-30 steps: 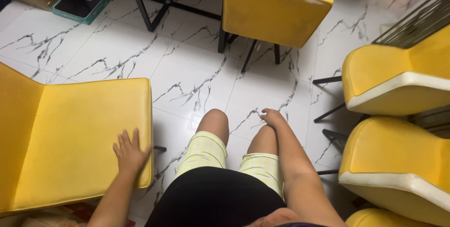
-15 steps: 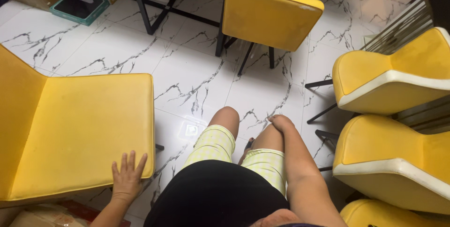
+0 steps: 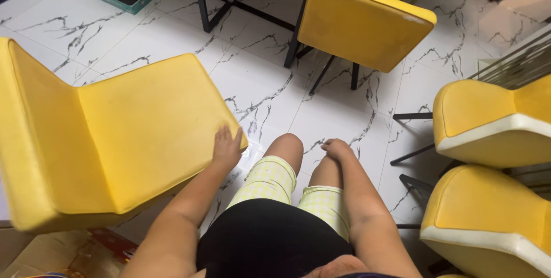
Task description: The person assembles a yellow chair by attaching its legs to the seat base using a screwdriver. They tighten multiple screws at the leg attachment points, then flip the chair upright and place it on the floor.
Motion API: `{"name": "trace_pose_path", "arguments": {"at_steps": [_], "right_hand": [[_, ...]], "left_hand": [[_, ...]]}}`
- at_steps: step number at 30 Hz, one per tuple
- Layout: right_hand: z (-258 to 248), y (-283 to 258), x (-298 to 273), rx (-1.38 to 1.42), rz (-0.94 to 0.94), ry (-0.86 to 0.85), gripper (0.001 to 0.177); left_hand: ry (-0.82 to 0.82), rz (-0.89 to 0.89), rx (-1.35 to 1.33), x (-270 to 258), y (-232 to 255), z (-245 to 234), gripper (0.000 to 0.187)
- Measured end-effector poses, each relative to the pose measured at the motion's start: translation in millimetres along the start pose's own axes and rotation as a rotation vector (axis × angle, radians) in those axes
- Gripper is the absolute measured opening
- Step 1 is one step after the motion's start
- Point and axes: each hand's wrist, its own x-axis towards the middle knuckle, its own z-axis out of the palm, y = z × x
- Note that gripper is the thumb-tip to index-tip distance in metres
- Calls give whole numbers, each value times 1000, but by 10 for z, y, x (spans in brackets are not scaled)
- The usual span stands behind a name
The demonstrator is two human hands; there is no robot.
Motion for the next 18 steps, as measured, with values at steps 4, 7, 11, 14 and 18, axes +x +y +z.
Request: {"name": "trace_pose_path", "arguments": {"at_steps": [4,7,11,14,18], "right_hand": [[92,-316,154,269,-174,147,34],[167,-767,317,383,-333,192,33],[462,-1459,511,460,-435,117,33],[807,-1956,535,470,-523,20,39],[1193,-2282,482,431,-520,-49,68]], "left_hand": [[-73,-329,-667,361,-22,-320,70],[365,-288,-811,262,-451,-366,57],[500,-615,-359,-149,-1338,-347,59],[502,-939,-274,-540,-1888,-358,69],[690,-1015,-221,-750,-2182,-267,76]]}}
